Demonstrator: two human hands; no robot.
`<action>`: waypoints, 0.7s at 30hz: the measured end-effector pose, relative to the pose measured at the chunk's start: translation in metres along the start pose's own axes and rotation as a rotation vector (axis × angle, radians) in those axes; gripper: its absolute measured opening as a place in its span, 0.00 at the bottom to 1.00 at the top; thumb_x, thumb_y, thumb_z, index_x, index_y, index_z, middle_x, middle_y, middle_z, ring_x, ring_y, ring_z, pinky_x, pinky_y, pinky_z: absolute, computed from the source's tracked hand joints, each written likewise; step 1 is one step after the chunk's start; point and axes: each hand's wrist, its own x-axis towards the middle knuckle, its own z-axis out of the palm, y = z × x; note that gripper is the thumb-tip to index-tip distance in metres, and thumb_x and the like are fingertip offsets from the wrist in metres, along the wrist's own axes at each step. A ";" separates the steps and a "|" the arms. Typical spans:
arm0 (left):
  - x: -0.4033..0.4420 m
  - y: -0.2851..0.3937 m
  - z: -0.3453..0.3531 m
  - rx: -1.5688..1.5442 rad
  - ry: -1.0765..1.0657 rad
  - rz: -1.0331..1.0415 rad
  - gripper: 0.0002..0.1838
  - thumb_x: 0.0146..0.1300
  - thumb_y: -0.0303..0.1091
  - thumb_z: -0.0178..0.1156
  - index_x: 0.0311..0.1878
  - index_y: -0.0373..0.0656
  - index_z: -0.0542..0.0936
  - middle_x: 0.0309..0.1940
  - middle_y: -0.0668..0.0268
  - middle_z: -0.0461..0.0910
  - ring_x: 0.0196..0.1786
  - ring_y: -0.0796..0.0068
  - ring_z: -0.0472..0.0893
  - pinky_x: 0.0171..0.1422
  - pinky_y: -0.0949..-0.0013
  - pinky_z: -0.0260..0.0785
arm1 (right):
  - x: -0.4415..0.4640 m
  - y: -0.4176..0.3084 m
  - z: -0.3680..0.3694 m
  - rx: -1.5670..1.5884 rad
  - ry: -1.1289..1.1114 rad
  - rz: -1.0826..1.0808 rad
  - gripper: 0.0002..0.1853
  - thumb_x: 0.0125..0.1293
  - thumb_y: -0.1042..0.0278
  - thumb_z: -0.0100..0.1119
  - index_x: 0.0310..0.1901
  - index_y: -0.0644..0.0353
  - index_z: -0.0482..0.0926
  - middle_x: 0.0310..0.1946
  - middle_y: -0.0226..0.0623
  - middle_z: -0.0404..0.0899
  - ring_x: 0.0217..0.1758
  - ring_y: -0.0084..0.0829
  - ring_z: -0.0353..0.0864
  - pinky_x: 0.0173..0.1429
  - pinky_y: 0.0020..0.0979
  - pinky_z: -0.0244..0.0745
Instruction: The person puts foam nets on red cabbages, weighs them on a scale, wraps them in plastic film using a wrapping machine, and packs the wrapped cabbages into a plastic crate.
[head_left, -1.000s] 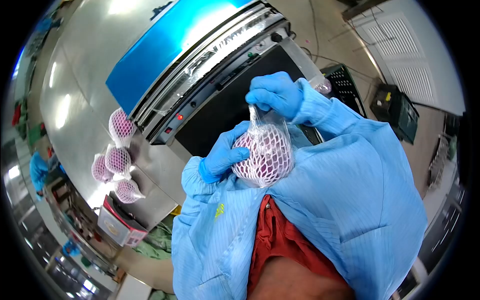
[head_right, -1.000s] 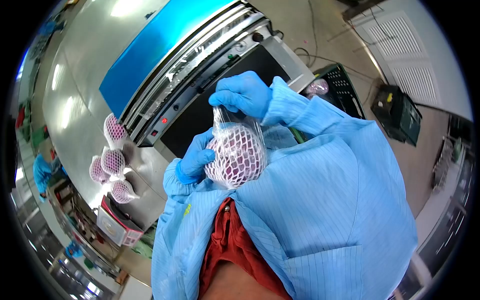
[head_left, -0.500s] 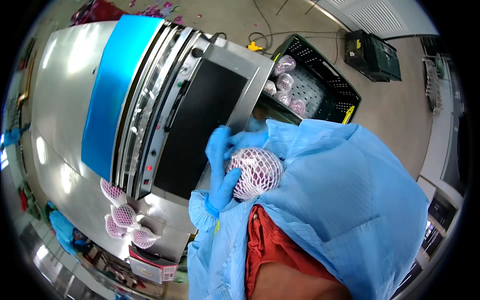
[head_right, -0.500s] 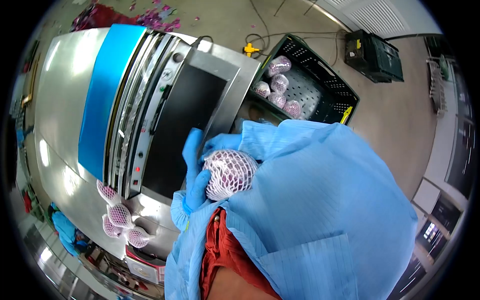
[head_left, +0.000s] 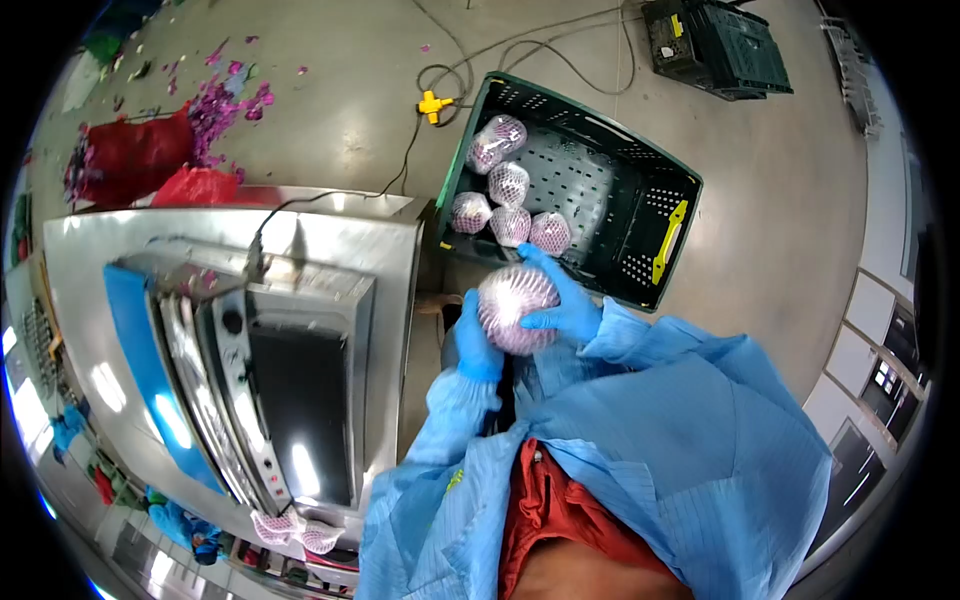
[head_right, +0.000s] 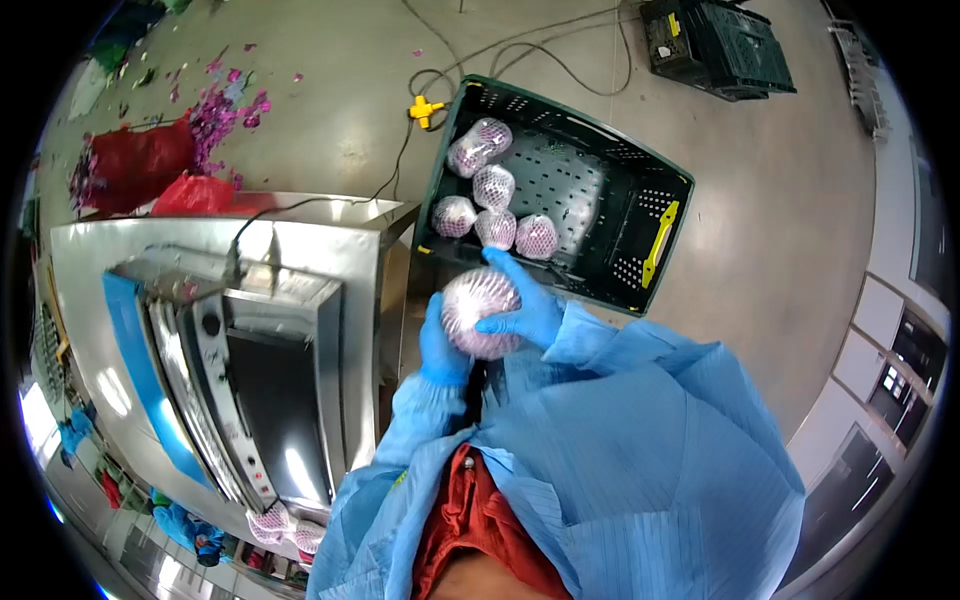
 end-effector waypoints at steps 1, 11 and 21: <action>0.046 -0.016 0.000 0.087 0.007 -0.009 0.30 0.73 0.53 0.41 0.62 0.36 0.71 0.57 0.55 0.76 0.57 0.60 0.77 0.64 0.58 0.68 | 0.008 -0.004 -0.016 0.172 0.055 0.116 0.48 0.51 0.67 0.74 0.71 0.64 0.56 0.67 0.43 0.62 0.69 0.33 0.63 0.72 0.36 0.59; 0.221 -0.069 0.033 0.886 -0.016 0.121 0.34 0.67 0.51 0.56 0.68 0.36 0.65 0.63 0.54 0.70 0.63 0.63 0.71 0.65 0.64 0.64 | 0.155 0.284 -0.249 0.727 0.633 0.485 0.29 0.60 0.64 0.68 0.62 0.59 0.70 0.51 0.43 0.80 0.50 0.41 0.83 0.54 0.49 0.80; 0.102 -0.045 -0.017 0.554 -0.001 -0.037 0.18 0.72 0.38 0.53 0.58 0.39 0.77 0.45 0.65 0.82 0.45 0.78 0.80 0.52 0.73 0.74 | 0.156 0.460 -0.221 0.577 0.675 0.665 0.20 0.64 0.55 0.63 0.55 0.51 0.76 0.48 0.31 0.79 0.49 0.30 0.76 0.52 0.34 0.72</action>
